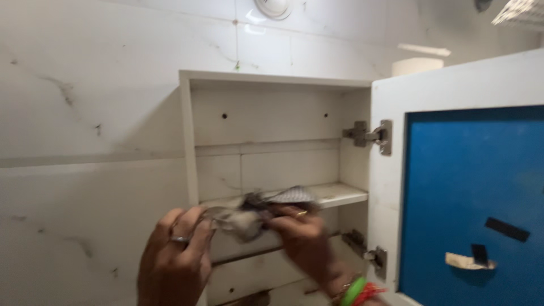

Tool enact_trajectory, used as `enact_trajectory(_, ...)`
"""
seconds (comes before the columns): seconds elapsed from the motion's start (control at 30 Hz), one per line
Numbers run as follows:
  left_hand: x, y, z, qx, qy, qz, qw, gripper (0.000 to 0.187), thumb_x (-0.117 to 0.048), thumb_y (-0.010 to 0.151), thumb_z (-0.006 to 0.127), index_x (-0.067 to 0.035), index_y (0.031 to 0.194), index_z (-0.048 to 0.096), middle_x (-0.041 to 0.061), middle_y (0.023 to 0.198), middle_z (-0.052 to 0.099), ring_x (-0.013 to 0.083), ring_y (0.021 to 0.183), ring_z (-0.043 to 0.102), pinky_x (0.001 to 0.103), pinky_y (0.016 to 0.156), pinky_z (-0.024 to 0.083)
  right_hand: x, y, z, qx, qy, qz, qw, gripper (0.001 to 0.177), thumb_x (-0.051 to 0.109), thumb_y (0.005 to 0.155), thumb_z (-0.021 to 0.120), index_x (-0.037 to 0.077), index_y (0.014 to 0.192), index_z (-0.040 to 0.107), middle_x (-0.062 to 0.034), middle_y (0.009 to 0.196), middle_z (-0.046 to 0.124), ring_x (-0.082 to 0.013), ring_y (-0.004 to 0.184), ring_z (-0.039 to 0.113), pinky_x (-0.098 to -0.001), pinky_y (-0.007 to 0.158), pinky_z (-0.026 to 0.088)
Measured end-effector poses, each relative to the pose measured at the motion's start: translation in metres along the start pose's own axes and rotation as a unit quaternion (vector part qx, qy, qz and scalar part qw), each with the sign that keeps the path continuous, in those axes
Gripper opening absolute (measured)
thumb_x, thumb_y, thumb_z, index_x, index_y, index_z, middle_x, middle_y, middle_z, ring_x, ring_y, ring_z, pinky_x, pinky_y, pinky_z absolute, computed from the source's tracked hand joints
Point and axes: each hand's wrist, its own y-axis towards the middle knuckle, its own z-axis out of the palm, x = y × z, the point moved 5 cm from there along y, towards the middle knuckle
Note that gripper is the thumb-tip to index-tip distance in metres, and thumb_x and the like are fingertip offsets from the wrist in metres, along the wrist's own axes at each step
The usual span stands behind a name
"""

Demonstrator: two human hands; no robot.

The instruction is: The person scrubs and wipes the interior shelves and walls of a white bathroom cabinet using a cloth. They systematically clean each shelf and the surrounding tiled wall area.

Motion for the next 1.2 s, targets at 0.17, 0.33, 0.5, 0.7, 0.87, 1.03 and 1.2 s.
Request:
enact_trajectory(0.17, 0.0, -0.001, 0.0, 0.011, -0.023, 0.0, 1.0, 0.025, 0.008, 0.068, 0.076, -0.002, 0.091, 0.076, 0.003, 0.103, 0.071, 0.0305, 0.108, 0.061, 0.039, 0.09, 0.056, 0.004, 0.0, -0.003, -0.061, -0.011, 0.066, 0.996, 0.015, 0.001, 0.086, 0.074, 0.004, 0.1, 0.074, -0.0132, 0.106, 0.075, -0.0265, 0.091, 0.076, -0.0352, 0.075, 0.063)
enact_trajectory(0.33, 0.004, 0.001, 0.001, 0.002, -0.041, 0.012, 0.999, 0.031, 0.007, 0.056, 0.076, 0.0, 0.085, 0.075, 0.009, 0.098, 0.072, 0.034, 0.109, 0.062, 0.044, 0.09, 0.055, 0.06, 0.027, 0.045, -0.009, -0.03, -0.039, 0.999, 0.015, -0.007, 0.082, 0.062, 0.006, 0.087, 0.068, -0.0102, 0.107, 0.075, -0.0301, 0.094, 0.068, -0.0424, 0.084, 0.049)
enact_trajectory(0.5, 0.01, 0.001, 0.007, 0.05, -0.015, 0.028, 0.998, 0.024, -0.003, 0.063, 0.081, -0.004, 0.087, 0.077, 0.006, 0.094, 0.072, 0.0295, 0.107, 0.063, 0.04, 0.089, 0.056, 0.051, 0.024, 0.019, 0.027, -0.064, -0.07, 0.995, 0.016, -0.006, 0.083, 0.061, 0.005, 0.092, 0.067, -0.01, 0.105, 0.072, -0.0292, 0.094, 0.068, -0.0431, 0.089, 0.05)
enact_trajectory(0.7, -0.001, 0.007, 0.005, 0.036, 0.001, -0.007, 0.999, 0.008, -0.003, 0.076, 0.082, -0.005, 0.078, 0.075, 0.003, 0.088, 0.072, 0.0274, 0.104, 0.064, 0.038, 0.088, 0.056, -0.027, -0.007, -0.059, 0.033, -0.246, -0.042, 0.968, 0.018, -0.009, 0.076, 0.06, 0.005, 0.083, 0.07, -0.0118, 0.09, 0.072, -0.0294, 0.082, 0.068, -0.0463, 0.085, 0.05)
enact_trajectory(0.87, -0.007, 0.013, -0.001, 0.01, 0.005, -0.006, 1.0, 0.01, -0.004, 0.079, 0.083, -0.005, 0.078, 0.074, 0.003, 0.084, 0.069, 0.0273, 0.102, 0.063, 0.037, 0.087, 0.055, -0.037, -0.013, -0.08, -0.019, -0.196, 0.078, 0.977, 0.012, -0.004, 0.08, 0.064, 0.004, 0.085, 0.072, -0.0104, 0.096, 0.074, -0.0285, 0.085, 0.069, -0.0373, 0.08, 0.055)
enact_trajectory(1.03, -0.007, 0.012, 0.001, 0.003, -0.006, -0.019, 1.0, 0.009, -0.001, 0.076, 0.082, -0.004, 0.078, 0.074, 0.003, 0.083, 0.069, 0.0282, 0.103, 0.063, 0.038, 0.089, 0.054, 0.008, 0.005, -0.01, -0.009, -0.156, 0.017, 0.988, 0.012, -0.002, 0.088, 0.067, 0.007, 0.083, 0.071, -0.0068, 0.091, 0.073, -0.0236, 0.078, 0.069, -0.0459, 0.082, 0.05)
enact_trajectory(1.2, 0.004, 0.006, 0.011, 0.036, -0.03, 0.01, 0.999, 0.012, 0.001, 0.067, 0.081, -0.004, 0.076, 0.074, 0.007, 0.084, 0.071, 0.031, 0.101, 0.062, 0.04, 0.088, 0.054, 0.02, 0.005, -0.005, 0.019, -0.125, -0.015, 0.992, 0.017, -0.007, 0.082, 0.061, 0.004, 0.089, 0.071, -0.0083, 0.096, 0.073, -0.0298, 0.084, 0.068, -0.0425, 0.078, 0.053)
